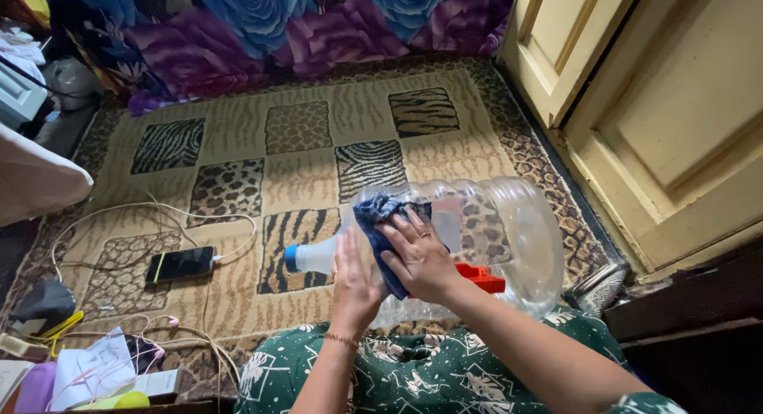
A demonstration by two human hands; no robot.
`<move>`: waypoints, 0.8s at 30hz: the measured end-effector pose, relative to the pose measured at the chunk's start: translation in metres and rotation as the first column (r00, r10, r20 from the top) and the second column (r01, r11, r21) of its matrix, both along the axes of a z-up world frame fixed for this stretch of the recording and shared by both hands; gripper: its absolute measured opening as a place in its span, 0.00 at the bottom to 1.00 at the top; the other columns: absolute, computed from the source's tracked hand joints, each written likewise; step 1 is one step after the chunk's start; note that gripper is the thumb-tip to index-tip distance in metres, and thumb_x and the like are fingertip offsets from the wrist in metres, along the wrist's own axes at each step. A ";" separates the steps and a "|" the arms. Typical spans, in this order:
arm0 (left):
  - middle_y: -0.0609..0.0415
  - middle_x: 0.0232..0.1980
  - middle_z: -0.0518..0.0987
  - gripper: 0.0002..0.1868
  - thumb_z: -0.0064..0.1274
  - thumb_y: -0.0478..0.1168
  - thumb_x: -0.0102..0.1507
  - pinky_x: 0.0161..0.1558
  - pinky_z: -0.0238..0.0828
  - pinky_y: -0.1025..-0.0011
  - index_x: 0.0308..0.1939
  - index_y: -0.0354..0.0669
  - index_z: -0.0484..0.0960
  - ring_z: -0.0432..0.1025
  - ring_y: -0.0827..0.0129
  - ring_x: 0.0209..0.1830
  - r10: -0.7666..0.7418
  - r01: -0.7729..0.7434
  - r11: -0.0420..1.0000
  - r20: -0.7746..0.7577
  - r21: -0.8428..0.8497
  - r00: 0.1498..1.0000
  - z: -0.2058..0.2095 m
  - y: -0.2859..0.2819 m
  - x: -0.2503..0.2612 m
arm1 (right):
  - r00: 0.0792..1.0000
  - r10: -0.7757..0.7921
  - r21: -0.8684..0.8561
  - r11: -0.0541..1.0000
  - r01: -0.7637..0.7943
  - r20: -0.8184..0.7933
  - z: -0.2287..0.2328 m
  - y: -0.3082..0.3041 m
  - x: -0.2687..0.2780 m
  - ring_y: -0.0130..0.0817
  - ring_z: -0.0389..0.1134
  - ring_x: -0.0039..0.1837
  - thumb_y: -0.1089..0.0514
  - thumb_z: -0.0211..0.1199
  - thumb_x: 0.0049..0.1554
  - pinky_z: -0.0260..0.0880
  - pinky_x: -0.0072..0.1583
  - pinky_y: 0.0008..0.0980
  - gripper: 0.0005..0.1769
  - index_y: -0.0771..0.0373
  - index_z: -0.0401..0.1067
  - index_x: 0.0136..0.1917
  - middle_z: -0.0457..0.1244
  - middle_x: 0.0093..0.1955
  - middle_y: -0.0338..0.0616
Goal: The person wipes the exterior of a large plastic water bottle with a blue cloth. They rotate the bottle to clean different sides and the cap area while sitting on the floor.
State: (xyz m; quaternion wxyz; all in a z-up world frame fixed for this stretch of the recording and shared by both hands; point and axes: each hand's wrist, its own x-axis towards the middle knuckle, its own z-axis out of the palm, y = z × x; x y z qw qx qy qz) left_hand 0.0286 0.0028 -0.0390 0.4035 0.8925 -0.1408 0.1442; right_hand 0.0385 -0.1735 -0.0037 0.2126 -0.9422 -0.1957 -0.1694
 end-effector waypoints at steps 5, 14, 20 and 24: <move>0.29 0.79 0.49 0.67 0.69 0.62 0.50 0.75 0.44 0.50 0.79 0.36 0.44 0.44 0.35 0.80 -0.030 0.030 1.000 -0.010 -0.006 0.999 0.002 0.006 -0.026 | 0.978 -0.107 -0.206 0.976 0.069 -0.177 0.027 0.004 0.070 0.53 0.56 0.75 0.37 0.44 0.63 0.50 0.72 0.58 0.30 0.52 0.65 0.71 0.57 0.74 0.51; 0.41 0.82 0.40 0.69 0.68 0.72 0.46 0.70 0.38 0.27 0.79 0.66 0.38 0.41 0.43 0.81 0.202 -0.153 0.975 -0.352 0.164 0.914 0.046 -0.012 -0.046 | 0.742 -0.337 -0.351 0.925 0.146 -0.580 0.019 -0.002 0.180 0.47 0.70 0.64 0.27 0.52 0.57 0.69 0.64 0.45 0.29 0.42 0.79 0.60 0.70 0.62 0.44; 0.40 0.83 0.38 0.66 0.69 0.68 0.45 0.68 0.46 0.29 0.79 0.66 0.45 0.38 0.38 0.82 0.222 -0.154 0.973 -0.508 0.172 0.832 0.076 -0.029 -0.006 | 0.832 -0.254 -0.307 0.946 0.107 -0.494 0.025 -0.006 0.148 0.50 0.70 0.61 0.31 0.50 0.60 0.70 0.60 0.50 0.29 0.49 0.78 0.59 0.70 0.59 0.48; 0.31 0.78 0.51 0.57 0.65 0.65 0.50 0.70 0.53 0.41 0.77 0.52 0.57 0.49 0.36 0.78 0.202 -0.196 0.979 -0.276 0.048 0.940 0.060 -0.029 0.008 | 0.969 -0.139 -0.198 0.975 0.098 -0.205 0.036 -0.023 0.074 0.51 0.68 0.64 0.36 0.51 0.61 0.65 0.63 0.53 0.25 0.52 0.73 0.62 0.66 0.65 0.47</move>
